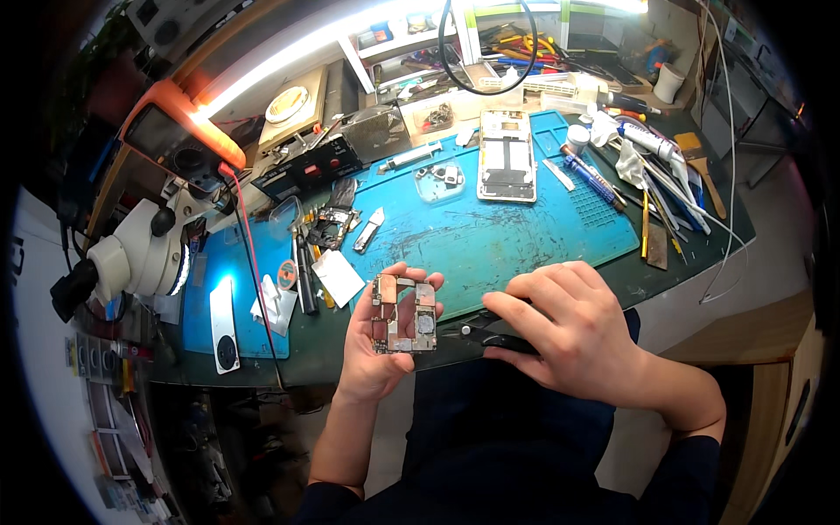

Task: The person disassembles a smartphone, removes the camera module, and uses pliers to strip adhesive from the module's frame. The person handles the phone, camera module, and tools on a cluttered workbench.

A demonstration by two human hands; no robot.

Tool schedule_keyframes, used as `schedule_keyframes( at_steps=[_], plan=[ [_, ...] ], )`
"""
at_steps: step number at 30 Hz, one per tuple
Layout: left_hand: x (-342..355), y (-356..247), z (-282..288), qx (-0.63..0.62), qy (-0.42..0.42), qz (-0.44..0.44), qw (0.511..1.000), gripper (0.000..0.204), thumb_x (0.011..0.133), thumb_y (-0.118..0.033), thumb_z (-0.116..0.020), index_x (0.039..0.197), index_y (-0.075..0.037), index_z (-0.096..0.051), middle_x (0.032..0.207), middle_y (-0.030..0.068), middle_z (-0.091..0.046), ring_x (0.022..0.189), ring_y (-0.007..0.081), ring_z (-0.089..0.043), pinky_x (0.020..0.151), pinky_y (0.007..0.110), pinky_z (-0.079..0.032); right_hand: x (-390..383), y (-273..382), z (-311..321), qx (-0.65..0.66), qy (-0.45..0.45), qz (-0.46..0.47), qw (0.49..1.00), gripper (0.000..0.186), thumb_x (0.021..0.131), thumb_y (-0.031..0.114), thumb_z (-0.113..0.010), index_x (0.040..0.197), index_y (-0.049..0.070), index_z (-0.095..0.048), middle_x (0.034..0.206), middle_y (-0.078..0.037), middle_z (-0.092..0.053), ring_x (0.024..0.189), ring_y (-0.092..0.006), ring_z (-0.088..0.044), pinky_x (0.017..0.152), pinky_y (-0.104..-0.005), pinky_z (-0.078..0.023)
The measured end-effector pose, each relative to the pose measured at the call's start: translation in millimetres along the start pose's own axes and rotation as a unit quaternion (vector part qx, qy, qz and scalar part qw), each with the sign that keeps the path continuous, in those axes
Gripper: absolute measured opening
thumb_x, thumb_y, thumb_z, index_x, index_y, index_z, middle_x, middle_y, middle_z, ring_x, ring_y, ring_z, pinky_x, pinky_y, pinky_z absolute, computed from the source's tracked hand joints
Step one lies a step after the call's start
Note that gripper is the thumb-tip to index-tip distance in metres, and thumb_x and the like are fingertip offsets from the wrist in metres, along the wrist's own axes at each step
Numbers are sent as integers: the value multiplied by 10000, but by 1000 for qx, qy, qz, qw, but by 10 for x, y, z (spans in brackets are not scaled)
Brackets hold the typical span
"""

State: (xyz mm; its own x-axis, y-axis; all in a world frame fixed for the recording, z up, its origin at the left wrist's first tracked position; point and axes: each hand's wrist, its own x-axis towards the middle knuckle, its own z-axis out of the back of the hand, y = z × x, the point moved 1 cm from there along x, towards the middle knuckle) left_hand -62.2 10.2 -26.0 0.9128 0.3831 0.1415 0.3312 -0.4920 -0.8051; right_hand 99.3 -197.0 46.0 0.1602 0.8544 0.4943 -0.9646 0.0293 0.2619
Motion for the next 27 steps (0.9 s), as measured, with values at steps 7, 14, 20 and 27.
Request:
schedule_keyframes(
  at_steps=[7, 14, 20, 27],
  plan=[
    [-27, -16, -6, 8, -7, 2, 1000, 1113, 754, -254, -1022, 1626, -30, -369, 1584, 153, -459, 1557, 401, -431, 1208, 463, -520, 33, 29, -36, -6, -29, 19, 999, 543, 771, 323, -895, 1230, 76, -743, 1092, -42, -669, 1003, -217, -669, 878, -380, -498],
    [-7, -2, -7, 0, -3, 14, 1000, 1112, 740, -240, -1030, 1617, -34, -378, 1576, 149, -459, 1549, 400, -440, 1204, 466, -522, 20, 6, -66, 2, -24, 19, 1000, 528, 774, 319, -891, 1220, 76, -745, 1091, -37, -671, 996, -212, -670, 863, -377, -497],
    [-9, -10, -3, 3, -7, 18, 1000, 1111, 737, -244, -1033, 1614, -39, -384, 1569, 148, -463, 1545, 399, -445, 1194, 462, -529, 24, -8, -68, 7, -22, 21, 1000, 527, 773, 312, -892, 1219, 78, -741, 1089, -32, -673, 984, -207, -668, 851, -372, -498],
    [-12, -3, 1, 2, -11, 20, 1000, 1102, 724, -230, -1039, 1591, -24, -391, 1563, 150, -467, 1544, 393, -446, 1200, 459, -529, 19, -1, -48, 4, -7, 20, 1000, 507, 778, 295, -887, 1206, 75, -730, 1067, -26, -666, 953, -197, -658, 821, -361, -494]
  ],
)
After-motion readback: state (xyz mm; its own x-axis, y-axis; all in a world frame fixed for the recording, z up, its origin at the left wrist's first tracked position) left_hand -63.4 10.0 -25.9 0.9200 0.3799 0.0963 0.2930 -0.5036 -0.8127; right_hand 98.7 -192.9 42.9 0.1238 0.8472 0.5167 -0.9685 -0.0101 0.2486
